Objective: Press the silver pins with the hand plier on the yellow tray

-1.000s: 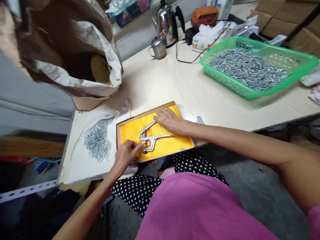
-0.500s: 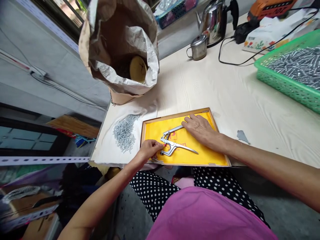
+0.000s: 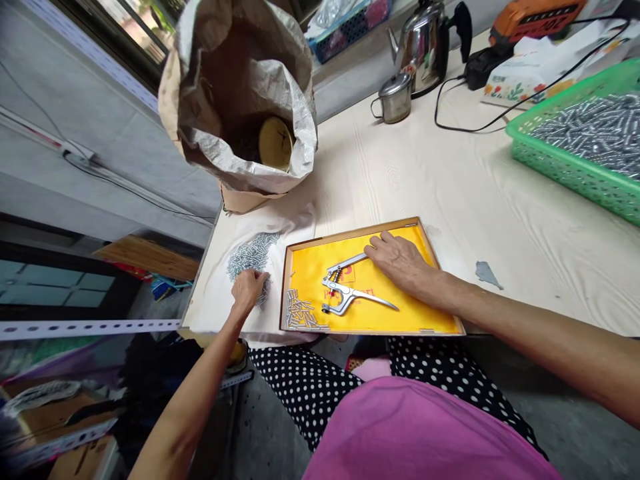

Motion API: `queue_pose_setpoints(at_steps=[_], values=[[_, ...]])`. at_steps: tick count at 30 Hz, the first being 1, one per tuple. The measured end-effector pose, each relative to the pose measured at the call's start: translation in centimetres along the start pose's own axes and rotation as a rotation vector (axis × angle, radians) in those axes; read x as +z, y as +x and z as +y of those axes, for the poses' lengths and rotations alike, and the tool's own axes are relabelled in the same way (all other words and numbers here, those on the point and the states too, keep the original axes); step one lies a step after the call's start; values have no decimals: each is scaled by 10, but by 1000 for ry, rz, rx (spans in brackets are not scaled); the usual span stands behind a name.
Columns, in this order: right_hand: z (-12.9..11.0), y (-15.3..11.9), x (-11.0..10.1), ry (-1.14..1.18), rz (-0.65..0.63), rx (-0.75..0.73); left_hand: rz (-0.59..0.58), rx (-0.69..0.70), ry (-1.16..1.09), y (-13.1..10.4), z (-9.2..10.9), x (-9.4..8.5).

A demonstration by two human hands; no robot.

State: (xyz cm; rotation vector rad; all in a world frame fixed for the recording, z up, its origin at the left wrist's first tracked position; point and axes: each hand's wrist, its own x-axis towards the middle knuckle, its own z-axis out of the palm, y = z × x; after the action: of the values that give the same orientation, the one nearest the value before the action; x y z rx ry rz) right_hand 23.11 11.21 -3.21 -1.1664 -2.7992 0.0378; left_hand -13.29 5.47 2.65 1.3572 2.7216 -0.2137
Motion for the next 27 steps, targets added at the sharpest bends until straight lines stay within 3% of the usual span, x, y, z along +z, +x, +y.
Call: queue_pose_setpoints(at_steps=[5,14,18,21,24,27], values=[[0,-2,1,-23,9,4,-28,68,-12,5,-8,5],[-1,-3,1,-23,21,8,57,278,135,-11,-12,12],[-1,-2,-3,-10,5,17,74,271,98,-13,-18,15],[-7,2,-13,2,91,40,89,261,63,-10,-23,18],[-27,18,-30,139,163,12,140,234,-115,-8,-28,19],[-64,49,-42,489,176,-10,165,145,-501,-14,-28,17]])
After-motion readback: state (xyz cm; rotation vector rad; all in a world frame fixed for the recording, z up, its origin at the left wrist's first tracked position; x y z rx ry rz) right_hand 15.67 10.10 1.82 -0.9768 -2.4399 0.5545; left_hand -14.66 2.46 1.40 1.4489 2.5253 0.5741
